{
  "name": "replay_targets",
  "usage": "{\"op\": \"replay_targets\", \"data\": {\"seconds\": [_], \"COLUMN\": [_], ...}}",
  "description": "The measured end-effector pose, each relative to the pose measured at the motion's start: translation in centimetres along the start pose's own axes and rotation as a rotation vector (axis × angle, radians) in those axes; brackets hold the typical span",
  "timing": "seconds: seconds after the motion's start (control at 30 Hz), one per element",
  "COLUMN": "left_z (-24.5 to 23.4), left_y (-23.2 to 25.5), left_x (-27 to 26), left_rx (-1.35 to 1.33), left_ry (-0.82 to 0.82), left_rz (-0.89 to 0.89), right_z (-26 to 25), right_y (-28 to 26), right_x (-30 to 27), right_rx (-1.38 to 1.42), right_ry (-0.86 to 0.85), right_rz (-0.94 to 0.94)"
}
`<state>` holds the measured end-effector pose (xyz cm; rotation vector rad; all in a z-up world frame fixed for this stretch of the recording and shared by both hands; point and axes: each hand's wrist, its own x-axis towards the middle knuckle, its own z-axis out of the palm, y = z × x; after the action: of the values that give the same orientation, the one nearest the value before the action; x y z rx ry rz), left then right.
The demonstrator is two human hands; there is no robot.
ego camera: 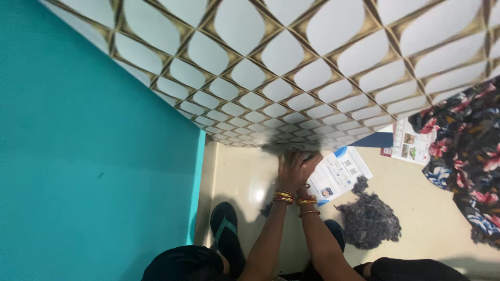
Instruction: The person wipes the top and sides of a patterned cabinet using a cloth.
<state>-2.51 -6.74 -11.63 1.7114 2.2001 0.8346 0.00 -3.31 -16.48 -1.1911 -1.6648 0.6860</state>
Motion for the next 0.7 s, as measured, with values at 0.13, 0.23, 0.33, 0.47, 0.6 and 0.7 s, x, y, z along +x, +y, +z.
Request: {"op": "replay_targets", "data": {"seconds": [0.13,0.23,0.33,0.47,0.6,0.7], "left_z": [-2.2,-4.1,-7.1,-12.2,-18.7,-25.1], "left_y": [-4.1,-7.1,-9.7,-11.6,-9.1,-4.8], "left_x": [-1.1,-2.3,-3.9,-3.5,-0.8,1.9], "left_rx": [0.031,-0.003,-0.203,-0.307,-0.198,0.519], "left_ry": [0.023,0.088,0.433,0.783,0.989,1.111], "left_rz": [-0.218,-0.421,-0.456,-0.416,-0.419,-0.049], "right_z": [4.2,6.5,8.7,9.6,7.6,4.7], "right_y": [-0.6,-1.9,-4.6,-11.5,-21.7,-28.3], "right_x": [-1.6,-3.4,-4.7,-3.6,-0.2,4.1], "right_rx": [0.112,0.193,0.267,0.32,0.347,0.252], "right_ry": [-0.179,-0.332,-0.431,-0.386,-0.289,-0.174], "right_rz": [0.076,0.079,0.061,-0.104,-0.287,-0.539]}}
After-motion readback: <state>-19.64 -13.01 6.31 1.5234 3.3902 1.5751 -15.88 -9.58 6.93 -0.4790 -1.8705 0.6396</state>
